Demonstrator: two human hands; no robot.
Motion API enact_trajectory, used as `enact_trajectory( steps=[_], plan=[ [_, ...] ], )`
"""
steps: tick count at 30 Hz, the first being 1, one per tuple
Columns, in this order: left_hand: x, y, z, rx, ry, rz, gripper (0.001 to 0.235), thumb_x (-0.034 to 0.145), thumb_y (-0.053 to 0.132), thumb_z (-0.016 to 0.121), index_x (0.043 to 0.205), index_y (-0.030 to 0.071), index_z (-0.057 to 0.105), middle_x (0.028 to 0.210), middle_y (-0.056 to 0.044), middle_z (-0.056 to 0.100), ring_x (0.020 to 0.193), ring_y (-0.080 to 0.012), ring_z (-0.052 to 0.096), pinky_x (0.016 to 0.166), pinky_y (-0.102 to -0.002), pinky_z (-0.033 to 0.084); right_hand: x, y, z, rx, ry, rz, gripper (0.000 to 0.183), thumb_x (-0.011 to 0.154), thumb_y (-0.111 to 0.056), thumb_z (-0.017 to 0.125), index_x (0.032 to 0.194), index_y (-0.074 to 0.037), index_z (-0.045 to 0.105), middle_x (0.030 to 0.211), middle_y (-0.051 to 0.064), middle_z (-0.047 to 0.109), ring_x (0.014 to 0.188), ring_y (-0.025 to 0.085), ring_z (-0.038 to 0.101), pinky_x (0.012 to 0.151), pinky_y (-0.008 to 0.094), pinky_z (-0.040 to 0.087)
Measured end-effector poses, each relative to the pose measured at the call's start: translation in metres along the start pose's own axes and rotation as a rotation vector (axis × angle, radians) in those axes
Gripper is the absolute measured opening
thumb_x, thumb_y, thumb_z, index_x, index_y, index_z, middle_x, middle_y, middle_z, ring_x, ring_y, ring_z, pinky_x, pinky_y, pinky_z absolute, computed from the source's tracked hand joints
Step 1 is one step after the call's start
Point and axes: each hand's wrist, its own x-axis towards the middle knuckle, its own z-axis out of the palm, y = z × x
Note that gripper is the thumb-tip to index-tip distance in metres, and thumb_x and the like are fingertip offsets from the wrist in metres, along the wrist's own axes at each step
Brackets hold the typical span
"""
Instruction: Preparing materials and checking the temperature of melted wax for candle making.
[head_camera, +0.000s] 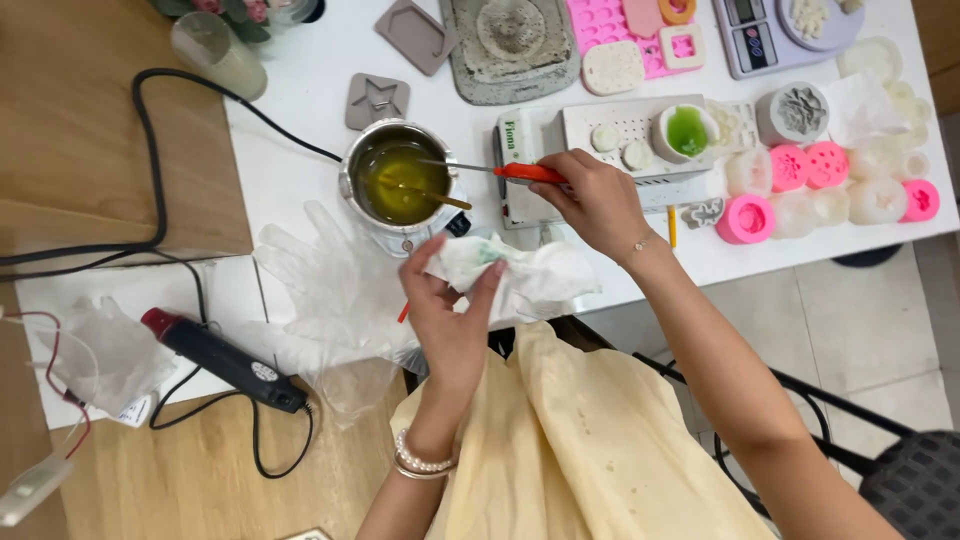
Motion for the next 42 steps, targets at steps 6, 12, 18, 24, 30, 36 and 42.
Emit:
enact_trajectory(
  steps=[6, 12, 18, 24, 30, 36, 42],
  plan=[
    [0.049, -0.01, -0.048, -0.159, 0.267, -0.298, 0.072, 0.088, 0.0, 0.079, 0.147, 0.004, 0.039, 0.101, -0.012, 0.07, 0.091, -0.0135, 0.067, 0.073, -0.024, 0.054, 0.003, -0.033, -0.034, 0.486, 0.072, 0.132, 0.025, 0.101, -0.016, 0.074, 0.119, 0.0, 0.068, 0.093, 0.007, 0.072, 0.079, 0.014, 0.071, 0.066, 0.027, 0.055],
    [0.081, -0.028, -0.062, -0.434, 0.428, -0.27, 0.069, 0.091, 0.001, 0.074, 0.148, 0.001, 0.036, 0.109, -0.016, 0.073, 0.1, -0.0165, 0.069, 0.086, -0.025, 0.054, -0.026, -0.07, -0.046, 0.714, 0.054, 0.32, 0.03, 0.098, -0.017, 0.072, 0.122, 0.0, 0.067, 0.087, 0.002, 0.072, 0.067, 0.006, 0.064, 0.057, 0.02, 0.051],
    [0.076, -0.018, -0.055, -1.083, 0.379, -0.426, 0.051, 0.093, 0.007, 0.07, 0.138, -0.003, 0.047, 0.124, -0.015, 0.065, 0.112, -0.0201, 0.066, 0.097, -0.034, 0.056, -0.04, -0.085, -0.032, 0.663, -0.027, 0.461, 0.029, 0.097, -0.021, 0.072, 0.116, 0.0, 0.071, 0.072, 0.002, 0.064, 0.056, 0.006, 0.053, 0.049, 0.023, 0.045],
    [0.049, -0.041, -0.027, -1.006, 0.379, -0.408, 0.03, 0.094, 0.003, 0.072, 0.123, 0.002, 0.062, 0.119, -0.008, 0.068, 0.106, -0.0132, 0.067, 0.091, -0.026, 0.057, -0.065, -0.1, -0.03, 0.652, 0.106, 0.485, 0.03, 0.097, -0.021, 0.07, 0.12, 0.0, 0.068, 0.071, 0.0, 0.064, 0.054, 0.005, 0.052, 0.048, 0.021, 0.045],
    [0.048, -0.041, -0.025, -1.059, 0.432, -0.426, 0.023, 0.098, 0.008, 0.072, 0.118, 0.001, 0.063, 0.11, -0.005, 0.071, 0.095, -0.0105, 0.067, 0.085, -0.025, 0.057, -0.093, -0.113, -0.025, 0.512, 0.159, 0.444, 0.03, 0.097, -0.017, 0.071, 0.122, 0.001, 0.069, 0.069, 0.002, 0.063, 0.057, 0.004, 0.049, 0.049, 0.021, 0.042],
    [0.051, -0.014, -0.02, -1.238, 0.339, -0.465, 0.033, 0.099, 0.028, 0.061, 0.122, 0.004, 0.063, 0.111, -0.004, 0.07, 0.097, -0.0125, 0.069, 0.09, -0.029, 0.06, -0.1, -0.117, -0.024, 0.386, 0.16, 0.374, 0.028, 0.097, -0.016, 0.072, 0.12, 0.001, 0.07, 0.067, 0.004, 0.067, 0.053, 0.004, 0.05, 0.049, 0.022, 0.043],
    [0.044, -0.038, -0.005, -1.225, 0.259, -0.464, 0.031, 0.098, 0.011, 0.07, 0.125, 0.001, 0.06, 0.116, -0.005, 0.071, 0.104, -0.0149, 0.07, 0.093, -0.03, 0.06, -0.114, -0.124, -0.022, 0.359, 0.208, 0.248, 0.03, 0.096, -0.013, 0.073, 0.121, 0.002, 0.067, 0.077, 0.007, 0.069, 0.054, 0.008, 0.055, 0.05, 0.024, 0.047]
  ],
)
